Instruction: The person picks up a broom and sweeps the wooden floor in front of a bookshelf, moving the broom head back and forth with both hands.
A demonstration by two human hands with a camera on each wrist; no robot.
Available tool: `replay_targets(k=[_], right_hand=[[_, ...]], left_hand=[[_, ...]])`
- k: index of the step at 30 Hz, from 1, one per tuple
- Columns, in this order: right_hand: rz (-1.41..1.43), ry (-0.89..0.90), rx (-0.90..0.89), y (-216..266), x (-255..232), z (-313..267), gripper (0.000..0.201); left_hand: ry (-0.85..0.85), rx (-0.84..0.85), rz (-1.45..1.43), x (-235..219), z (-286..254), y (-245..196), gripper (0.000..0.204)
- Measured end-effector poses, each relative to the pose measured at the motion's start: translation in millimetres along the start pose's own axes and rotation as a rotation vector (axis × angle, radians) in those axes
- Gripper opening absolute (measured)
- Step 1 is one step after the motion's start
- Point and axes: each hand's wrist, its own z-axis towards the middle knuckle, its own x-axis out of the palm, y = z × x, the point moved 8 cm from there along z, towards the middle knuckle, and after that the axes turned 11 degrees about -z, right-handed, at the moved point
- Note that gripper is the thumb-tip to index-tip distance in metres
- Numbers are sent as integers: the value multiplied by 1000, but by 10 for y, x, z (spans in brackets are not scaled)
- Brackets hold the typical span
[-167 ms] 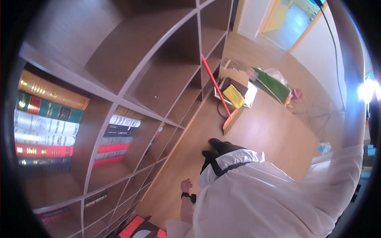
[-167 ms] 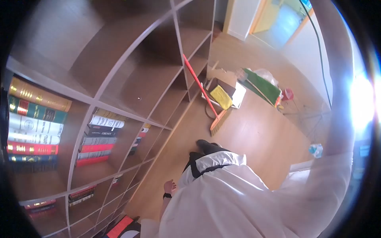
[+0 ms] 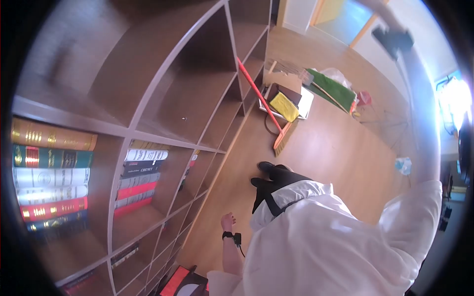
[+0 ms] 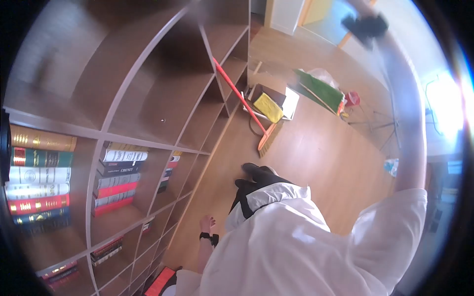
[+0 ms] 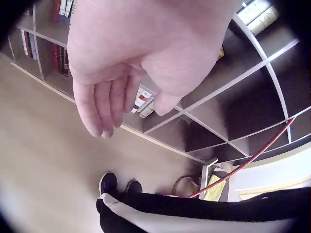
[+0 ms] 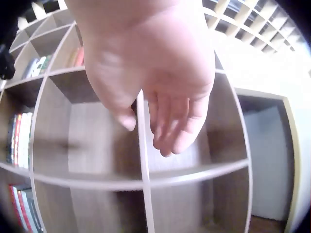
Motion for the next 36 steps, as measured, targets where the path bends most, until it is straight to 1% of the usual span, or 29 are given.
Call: replay_targets(k=[1,2,3,4,6,8,10,12,13,14,15,16,18,19,20,21,22,23,24,26,27,28,29,30,32,34,36], right_hand=[[0,9,19,-335,370,-289,40],[153,115,118,-712,859,-594,30],[308,213,213,-991,1304,-859,30],[188,321,271,-1130,1652,-1161,27],[4,295,293,-1189,2086,-1728,26],[73,325,311,-1024,2359,-2140,31],[-26,673,529,-1550,3052,-2705,41],[17,743,552,-1827,3559,-3099,47],[40,797,561,-1834,3680,-3184,49],[65,850,567,-1866,3819,-3256,52],[46,872,523,-2008,4030,-3324,54],[59,879,510,-2138,4248,-3382,54],[103,868,573,-2429,4583,-3472,54],[75,874,594,-2510,4675,-3480,54],[145,879,652,-2683,4910,-3607,55],[178,843,648,-2911,5253,-3799,54],[174,870,682,-3102,5528,-3987,52],[205,855,665,-3201,5662,-4099,49],[180,894,649,-3310,5791,-4265,47],[212,981,663,-3583,6161,-4681,47],[214,1001,694,-3670,6196,-4813,47],[227,1026,750,-3814,6348,-5032,47],[234,1005,767,-3918,6504,-5182,47],[265,982,873,-3973,6465,-5240,46],[425,952,999,-4178,6874,-5709,45],[457,1005,1018,-4269,7064,-5911,44],[441,1019,979,-4396,7228,-6069,43]], left_hand=[[4,-14,16,-13,-7,-10,19],[2,28,-2,-11,-11,-86,20],[-2,76,-21,-1,-3,-185,21],[2,73,-9,52,-21,-259,21],[-31,86,74,96,-73,-405,24],[-11,86,93,165,-121,-451,26],[4,82,101,253,-207,-411,28],[-10,35,53,266,-348,-360,29],[-21,31,54,162,-271,-205,29],[27,-55,-48,90,-183,48,28],[75,-138,-156,82,-88,284,28],[57,-138,-159,160,-205,289,28],[-70,-143,-108,314,-580,366,25],[-228,-74,89,477,-820,320,22],[-255,-85,69,618,-987,378,22],[-232,-98,27,785,-1093,430,22],[-205,-108,-17,954,-1141,533,23],[-172,-112,-64,1027,-1050,762,20],[-183,-107,-82,1245,-1071,888,20],[-36,-162,-342,1786,-1001,1092,21],[-45,-163,-341,2082,-1006,1087,21],[-55,-116,-151,2452,-974,1056,23],[-66,-69,38,2883,-951,858,26],[-76,-78,32,3214,-900,823,26],[-5,-51,229,3802,-742,764,31],[0,-49,175,4205,-619,749,31],[7,-41,124,4417,-524,884,31]])
